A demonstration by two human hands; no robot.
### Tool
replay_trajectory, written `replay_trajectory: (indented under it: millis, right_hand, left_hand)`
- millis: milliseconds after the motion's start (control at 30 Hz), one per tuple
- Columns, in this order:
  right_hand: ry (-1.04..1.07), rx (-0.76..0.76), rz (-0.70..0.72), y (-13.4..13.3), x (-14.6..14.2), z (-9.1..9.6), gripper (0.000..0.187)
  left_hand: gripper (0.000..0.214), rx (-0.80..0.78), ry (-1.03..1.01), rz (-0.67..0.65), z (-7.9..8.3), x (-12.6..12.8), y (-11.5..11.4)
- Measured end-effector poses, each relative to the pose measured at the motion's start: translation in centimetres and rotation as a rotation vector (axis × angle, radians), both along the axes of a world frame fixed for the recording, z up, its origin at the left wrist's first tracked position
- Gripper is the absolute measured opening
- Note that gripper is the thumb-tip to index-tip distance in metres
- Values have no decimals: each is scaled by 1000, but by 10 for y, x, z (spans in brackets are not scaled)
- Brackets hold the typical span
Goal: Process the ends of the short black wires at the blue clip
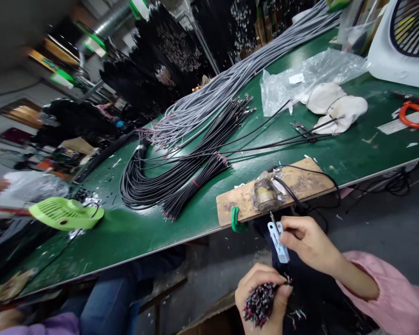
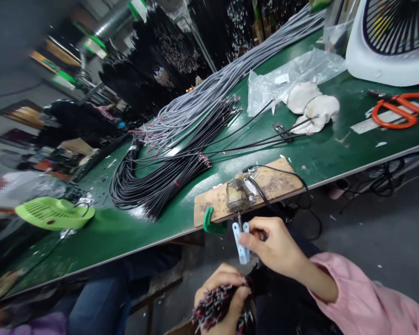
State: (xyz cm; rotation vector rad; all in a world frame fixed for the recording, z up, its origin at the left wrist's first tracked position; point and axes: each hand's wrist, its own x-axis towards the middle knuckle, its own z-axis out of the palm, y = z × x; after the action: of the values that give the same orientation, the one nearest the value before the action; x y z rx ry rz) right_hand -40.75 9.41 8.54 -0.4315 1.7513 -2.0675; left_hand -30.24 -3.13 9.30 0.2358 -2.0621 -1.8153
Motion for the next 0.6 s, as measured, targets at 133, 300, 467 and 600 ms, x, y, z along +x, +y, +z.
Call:
replay_trajectory:
  millis: [133, 300, 467, 600]
  right_hand:
    - [-225, -157, 110, -9, -1, 4, 53]
    - [-445, -376, 150, -11, 5, 3, 51]
    - [-515, -469, 157, -10, 7, -6, 49]
    - [-439, -454, 95, 1, 10, -23, 54]
  left_hand:
    - [6, -14, 16, 26, 3, -7, -2]
    - [7, -18, -6, 54, -1, -15, 0]
    - [7, 34, -21, 64, -4, -17, 4]
    - [9, 46, -38, 59, -4, -14, 5]
